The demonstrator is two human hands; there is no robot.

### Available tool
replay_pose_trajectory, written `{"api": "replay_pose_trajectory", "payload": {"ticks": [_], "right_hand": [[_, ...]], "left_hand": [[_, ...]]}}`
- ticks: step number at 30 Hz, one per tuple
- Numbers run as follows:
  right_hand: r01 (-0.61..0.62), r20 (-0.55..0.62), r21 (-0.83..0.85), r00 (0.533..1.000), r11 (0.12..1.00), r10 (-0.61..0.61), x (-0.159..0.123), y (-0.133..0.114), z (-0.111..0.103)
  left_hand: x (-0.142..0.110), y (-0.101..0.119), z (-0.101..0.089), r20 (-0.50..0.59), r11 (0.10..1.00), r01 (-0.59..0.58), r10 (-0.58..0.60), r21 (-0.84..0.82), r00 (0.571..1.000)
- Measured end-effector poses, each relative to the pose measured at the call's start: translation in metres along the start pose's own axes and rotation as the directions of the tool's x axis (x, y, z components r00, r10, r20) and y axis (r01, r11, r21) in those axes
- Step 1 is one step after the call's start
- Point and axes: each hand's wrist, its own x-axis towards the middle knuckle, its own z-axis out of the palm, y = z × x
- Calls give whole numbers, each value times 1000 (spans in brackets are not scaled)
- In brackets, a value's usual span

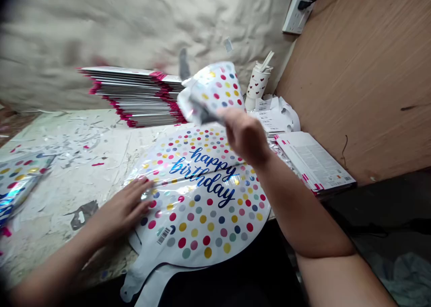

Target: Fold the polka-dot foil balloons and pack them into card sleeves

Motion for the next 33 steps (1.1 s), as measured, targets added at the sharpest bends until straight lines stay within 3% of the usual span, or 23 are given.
{"api": "replay_pose_trajectory", "payload": {"ticks": [2,3,4,6,7,8,9,10,11,13,16,19,24,26,28,29,31,33], "right_hand": [[213,163,136,959,968,-233,-32,-15,5],[276,235,206,917,939,-321,-52,-23,12],[319,286,263,876,910,-390,-72,-29,20],[360,363,341,802,868,-475,-111,-37,36],[365,387,361,778,858,-494,-127,-38,43],[363,410,370,762,855,-501,-140,-39,48],[362,425,372,752,855,-504,-149,-39,51],[365,438,373,742,853,-508,-156,-38,53],[369,445,373,734,851,-513,-160,-37,54],[373,439,360,741,855,-508,-163,-35,52],[274,404,245,843,930,-355,-162,-33,47],[241,305,158,910,957,-280,-161,-33,47],[486,160,160,846,859,-508,-156,-32,51],[462,181,168,854,871,-488,-157,-28,49],[392,239,218,866,894,-438,-159,-24,44],[353,272,261,866,899,-419,-161,-23,42],[255,340,378,856,890,-390,-164,-21,38],[39,436,458,860,888,-263,-163,-21,35]], "left_hand": [[2,-5,-17,-119,989,145,-148,-38,982],[3,-6,-25,-244,973,225,-231,-55,942],[4,-4,-32,-394,955,286,-296,-85,870],[6,7,-41,-651,959,269,-263,-93,712],[9,17,-40,-701,985,168,-145,-35,698],[13,29,-37,-675,999,9,29,53,737],[18,42,-29,-571,974,-185,226,131,789],[25,55,-20,-418,917,-363,398,166,816],[34,66,-8,-257,855,-492,518,163,816],[51,83,17,2,815,-560,566,149,825],[73,88,42,247,873,-457,411,171,878],[81,80,48,319,904,-399,338,151,886],[78,74,42,337,918,-357,286,172,897],[75,78,39,307,927,-309,237,213,922],[73,87,38,259,911,-336,273,240,926],[74,92,38,255,889,-395,337,232,907],[76,105,40,301,826,-537,476,170,827],[81,116,45,366,808,-580,511,106,778]]}}
